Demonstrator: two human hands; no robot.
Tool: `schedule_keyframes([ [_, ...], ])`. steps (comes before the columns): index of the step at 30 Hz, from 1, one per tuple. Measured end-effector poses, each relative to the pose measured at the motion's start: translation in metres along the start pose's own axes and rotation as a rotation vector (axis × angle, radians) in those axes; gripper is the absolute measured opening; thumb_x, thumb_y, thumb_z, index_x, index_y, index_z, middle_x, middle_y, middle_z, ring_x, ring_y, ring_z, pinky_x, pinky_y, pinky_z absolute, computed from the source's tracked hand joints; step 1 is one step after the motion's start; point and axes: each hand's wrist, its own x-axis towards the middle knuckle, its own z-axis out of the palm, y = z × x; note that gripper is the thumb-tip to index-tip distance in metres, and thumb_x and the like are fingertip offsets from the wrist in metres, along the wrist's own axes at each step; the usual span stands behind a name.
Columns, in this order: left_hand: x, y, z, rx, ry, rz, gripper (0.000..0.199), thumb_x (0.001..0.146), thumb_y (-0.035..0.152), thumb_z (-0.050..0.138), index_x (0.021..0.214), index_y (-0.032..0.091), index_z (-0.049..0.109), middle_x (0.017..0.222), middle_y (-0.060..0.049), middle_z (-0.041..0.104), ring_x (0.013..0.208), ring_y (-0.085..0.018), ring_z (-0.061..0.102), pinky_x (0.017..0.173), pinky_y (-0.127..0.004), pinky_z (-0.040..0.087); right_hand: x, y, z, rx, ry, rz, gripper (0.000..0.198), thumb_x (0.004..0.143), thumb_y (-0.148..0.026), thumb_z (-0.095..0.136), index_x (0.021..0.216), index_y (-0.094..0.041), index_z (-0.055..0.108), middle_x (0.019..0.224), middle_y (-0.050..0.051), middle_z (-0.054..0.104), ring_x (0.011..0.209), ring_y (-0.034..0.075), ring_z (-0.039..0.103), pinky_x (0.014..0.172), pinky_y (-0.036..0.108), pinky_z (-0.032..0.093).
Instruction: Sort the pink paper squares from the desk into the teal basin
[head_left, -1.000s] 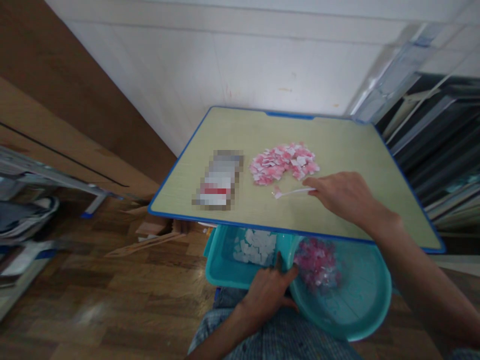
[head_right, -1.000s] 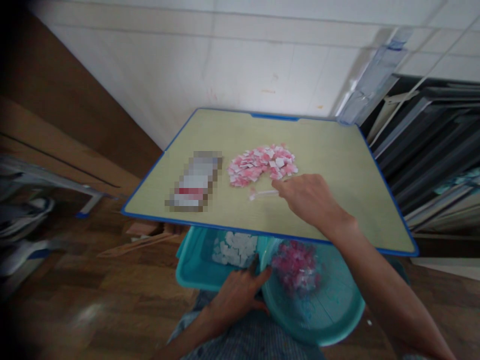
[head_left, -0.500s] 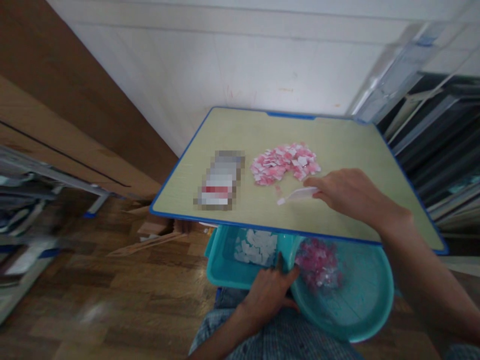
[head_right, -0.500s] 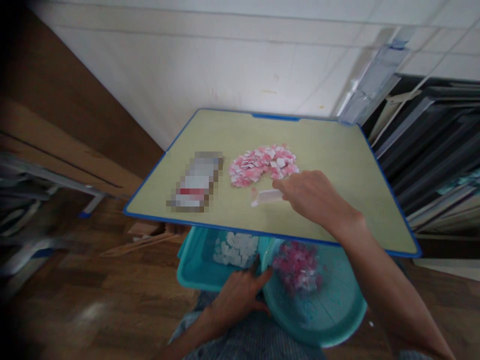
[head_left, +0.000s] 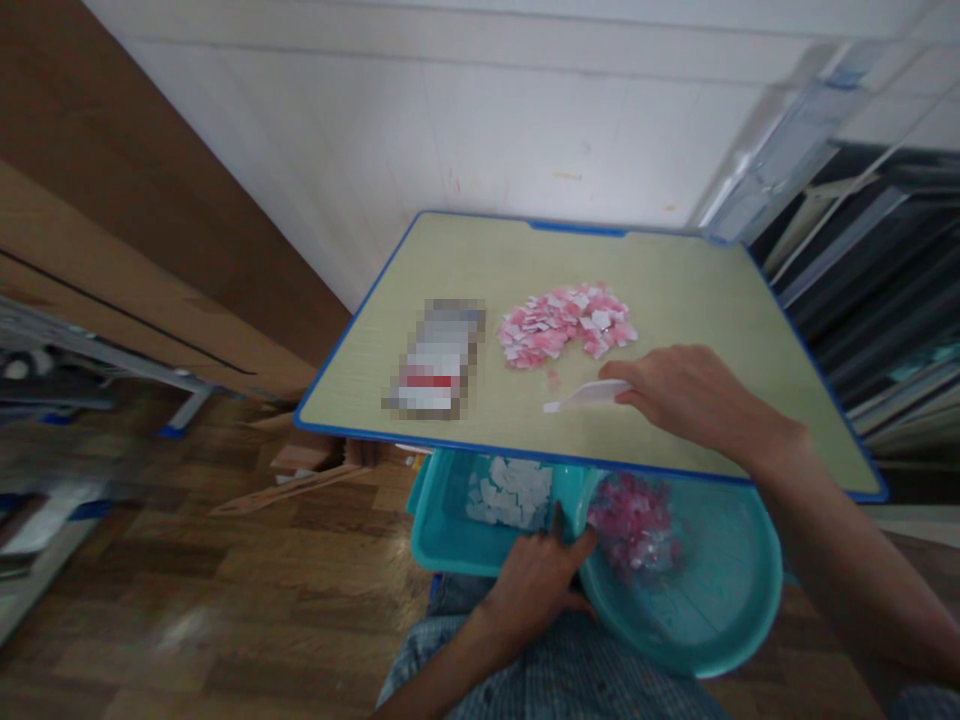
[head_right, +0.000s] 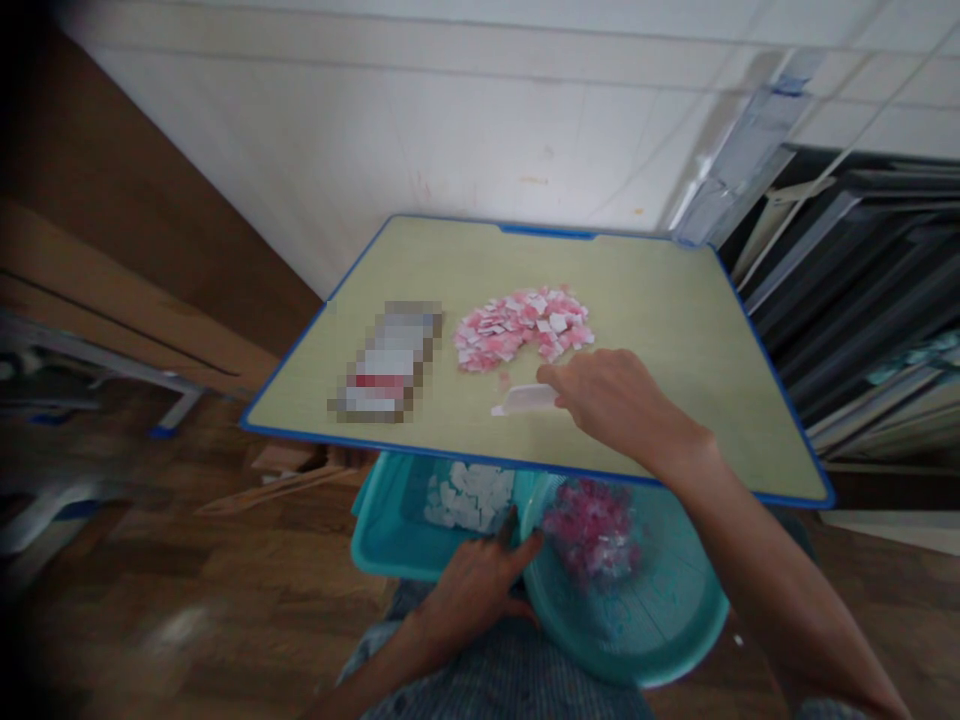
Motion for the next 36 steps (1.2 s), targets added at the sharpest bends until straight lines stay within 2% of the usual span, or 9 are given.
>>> schedule_keyframes([
  [4, 0.000, 0.000, -0.001, -0.011, -0.014, -0.001, 0.086, 0.066, 0.053, 0.077, 0.137, 0.027, 0.037, 0.144, -0.025, 0.031, 0.099, -0.038, 0.061, 0.078, -0.046, 0.051, 0.000, -0.002, -0.004, 0.040, -0.052, -0.053, 0.016, 0.085, -0.022, 0.051, 0.095, -0.022, 0.064, 0.065, 0.004, 0.062, 0.064, 0.019, 0.059, 0.053, 0.030, 0.021],
  [12, 0.000, 0.001, -0.002, -0.023, -0.026, -0.005, 0.085, 0.070, 0.049, 0.077, 0.140, 0.028, 0.034, 0.144, -0.024, 0.032, 0.102, -0.039, 0.059, 0.079, -0.047, 0.051, -0.003, -0.005, -0.007, 0.095, -0.097, -0.017, 0.015, 0.087, -0.019, 0.050, 0.095, -0.022, 0.062, 0.069, 0.004, 0.064, 0.064, 0.019, 0.059, 0.053, 0.030, 0.022],
  [19, 0.000, -0.001, 0.002, -0.010, -0.007, -0.004, 0.088, 0.068, 0.053, 0.076, 0.141, 0.029, 0.032, 0.142, -0.023, 0.036, 0.102, -0.039, 0.059, 0.078, -0.048, 0.051, 0.004, -0.023, -0.002, 0.172, -0.022, -0.128, 0.015, 0.087, -0.026, 0.054, 0.100, -0.023, 0.062, 0.071, 0.003, 0.065, 0.065, 0.018, 0.058, 0.056, 0.029, 0.025],
  [26, 0.000, -0.001, 0.002, 0.017, 0.016, 0.007, 0.086, 0.066, 0.053, 0.077, 0.138, 0.028, 0.036, 0.141, -0.024, 0.036, 0.097, -0.038, 0.062, 0.075, -0.046, 0.053, 0.007, -0.017, -0.001, 0.109, -0.045, -0.034, 0.017, 0.087, -0.027, 0.053, 0.101, -0.023, 0.062, 0.073, 0.004, 0.066, 0.064, 0.018, 0.058, 0.053, 0.029, 0.022],
  [36, 0.000, -0.002, 0.002, -0.002, 0.003, 0.008, 0.086, 0.069, 0.052, 0.076, 0.140, 0.029, 0.034, 0.145, -0.024, 0.031, 0.099, -0.039, 0.061, 0.076, -0.047, 0.052, 0.007, -0.031, 0.003, 0.136, 0.004, -0.127, 0.018, 0.087, -0.027, 0.054, 0.103, -0.022, 0.060, 0.069, 0.003, 0.065, 0.062, 0.017, 0.057, 0.053, 0.030, 0.021],
])
